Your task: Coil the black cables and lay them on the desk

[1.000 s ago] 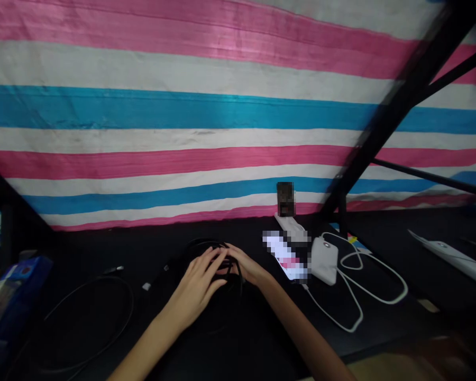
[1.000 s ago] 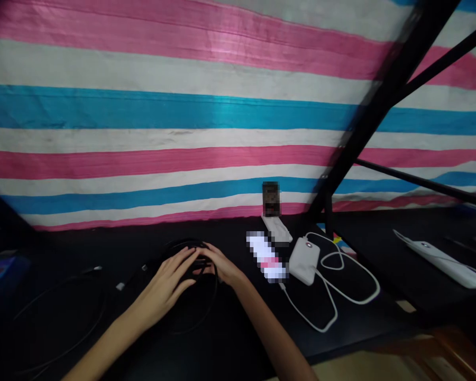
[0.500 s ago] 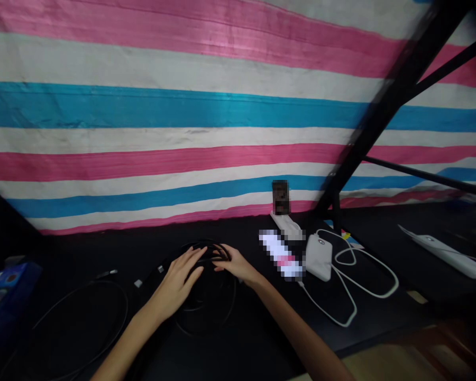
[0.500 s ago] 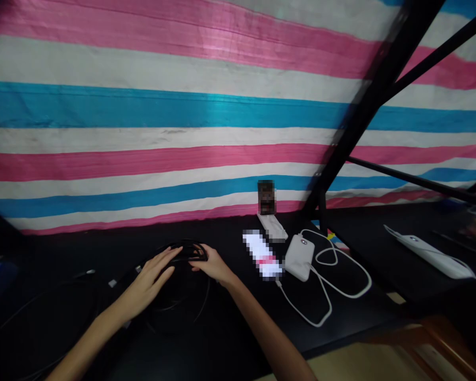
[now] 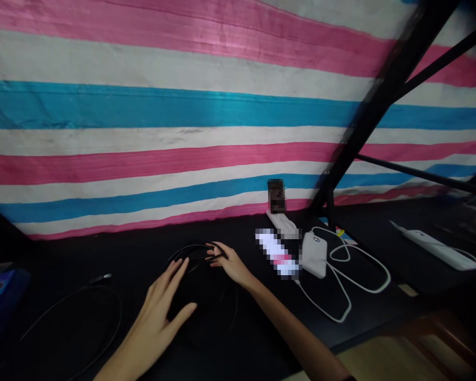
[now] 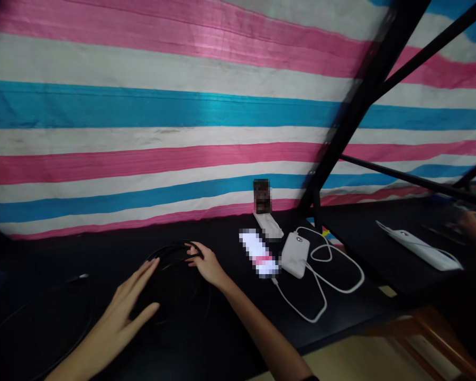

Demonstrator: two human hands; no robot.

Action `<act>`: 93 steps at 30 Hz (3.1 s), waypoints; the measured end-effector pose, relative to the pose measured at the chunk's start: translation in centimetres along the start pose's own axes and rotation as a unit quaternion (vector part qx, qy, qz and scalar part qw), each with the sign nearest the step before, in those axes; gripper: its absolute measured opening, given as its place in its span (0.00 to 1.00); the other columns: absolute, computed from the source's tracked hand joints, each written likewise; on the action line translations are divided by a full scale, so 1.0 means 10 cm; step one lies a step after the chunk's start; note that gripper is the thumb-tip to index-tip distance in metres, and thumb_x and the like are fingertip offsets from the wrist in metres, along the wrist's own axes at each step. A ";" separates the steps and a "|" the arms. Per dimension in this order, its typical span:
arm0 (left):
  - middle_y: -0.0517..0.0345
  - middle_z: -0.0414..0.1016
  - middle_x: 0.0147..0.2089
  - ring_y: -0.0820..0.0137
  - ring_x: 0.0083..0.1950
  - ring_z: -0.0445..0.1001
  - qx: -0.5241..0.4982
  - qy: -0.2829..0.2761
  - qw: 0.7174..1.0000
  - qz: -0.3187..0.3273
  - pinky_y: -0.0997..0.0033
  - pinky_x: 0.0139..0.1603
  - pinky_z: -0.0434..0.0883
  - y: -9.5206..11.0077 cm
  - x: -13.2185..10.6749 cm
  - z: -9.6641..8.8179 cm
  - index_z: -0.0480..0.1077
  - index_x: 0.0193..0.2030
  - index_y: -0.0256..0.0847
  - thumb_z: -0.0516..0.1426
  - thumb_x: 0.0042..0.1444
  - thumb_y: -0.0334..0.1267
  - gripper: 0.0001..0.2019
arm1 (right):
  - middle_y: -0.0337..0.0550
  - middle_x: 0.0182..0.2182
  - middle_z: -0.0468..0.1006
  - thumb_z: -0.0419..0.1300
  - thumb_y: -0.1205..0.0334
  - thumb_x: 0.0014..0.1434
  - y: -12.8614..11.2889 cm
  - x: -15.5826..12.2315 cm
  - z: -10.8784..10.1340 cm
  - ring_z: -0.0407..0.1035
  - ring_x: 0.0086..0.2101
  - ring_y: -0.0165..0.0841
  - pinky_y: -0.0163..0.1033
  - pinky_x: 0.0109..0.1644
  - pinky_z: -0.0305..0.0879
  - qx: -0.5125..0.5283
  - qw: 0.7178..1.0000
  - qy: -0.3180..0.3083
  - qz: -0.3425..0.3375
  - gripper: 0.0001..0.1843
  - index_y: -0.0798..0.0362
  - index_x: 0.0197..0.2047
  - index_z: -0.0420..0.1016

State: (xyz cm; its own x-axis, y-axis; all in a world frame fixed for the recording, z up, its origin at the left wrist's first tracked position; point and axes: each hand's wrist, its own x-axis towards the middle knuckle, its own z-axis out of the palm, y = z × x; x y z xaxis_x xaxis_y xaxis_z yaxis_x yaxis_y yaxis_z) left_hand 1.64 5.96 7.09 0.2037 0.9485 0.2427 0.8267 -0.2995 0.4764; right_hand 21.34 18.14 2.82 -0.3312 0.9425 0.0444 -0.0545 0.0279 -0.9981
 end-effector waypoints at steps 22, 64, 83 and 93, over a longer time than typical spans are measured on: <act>0.45 0.75 0.48 0.58 0.46 0.75 -0.439 0.006 0.861 -0.256 0.52 0.48 0.69 -0.23 0.19 -0.04 0.56 0.62 0.40 0.34 0.55 0.64 0.38 | 0.29 0.12 0.64 0.50 0.48 0.62 -0.36 -0.11 -0.11 0.46 0.08 0.20 0.26 0.11 0.56 0.029 0.989 -0.034 0.142 0.25 0.57 0.53 0.67; 0.49 0.71 0.54 0.55 0.57 0.67 -0.291 0.126 0.928 -0.196 0.55 0.61 0.60 -0.52 0.43 -0.17 0.68 0.49 0.40 0.60 0.40 0.56 0.31 | 0.35 0.23 0.75 0.47 0.47 0.63 -0.41 -0.28 0.23 0.69 0.15 0.26 0.37 0.25 0.72 0.156 0.973 -0.161 -0.059 0.17 0.52 0.44 0.58; 0.59 0.62 0.09 0.71 0.18 0.67 -0.372 0.039 0.916 -0.144 0.72 0.28 0.65 -0.14 0.58 0.29 0.61 0.08 0.41 0.54 0.52 0.52 0.26 | 0.37 0.13 0.68 0.56 0.53 0.57 -0.20 -0.32 0.05 0.70 0.20 0.30 0.35 0.30 0.67 -0.076 0.978 0.131 -0.142 0.22 0.53 0.14 0.63; 0.68 0.53 0.06 0.79 0.11 0.56 -0.485 0.115 0.856 -0.138 0.75 0.23 0.64 0.33 0.71 -0.25 0.56 0.13 0.41 0.54 0.54 0.50 0.24 | 0.26 0.05 0.52 0.58 0.43 0.52 -0.78 -0.36 0.20 0.45 0.06 0.20 0.26 0.08 0.39 0.147 0.972 0.162 -0.090 0.25 0.52 0.17 0.57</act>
State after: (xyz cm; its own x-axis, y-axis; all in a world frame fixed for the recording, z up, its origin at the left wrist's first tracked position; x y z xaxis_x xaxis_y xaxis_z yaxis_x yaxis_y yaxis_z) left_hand 4.45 11.43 12.51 -0.1303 0.9849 0.1144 -0.0203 -0.1180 0.9928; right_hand 21.04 13.83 10.49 0.0195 0.9877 0.1550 -0.3674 0.1512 -0.9177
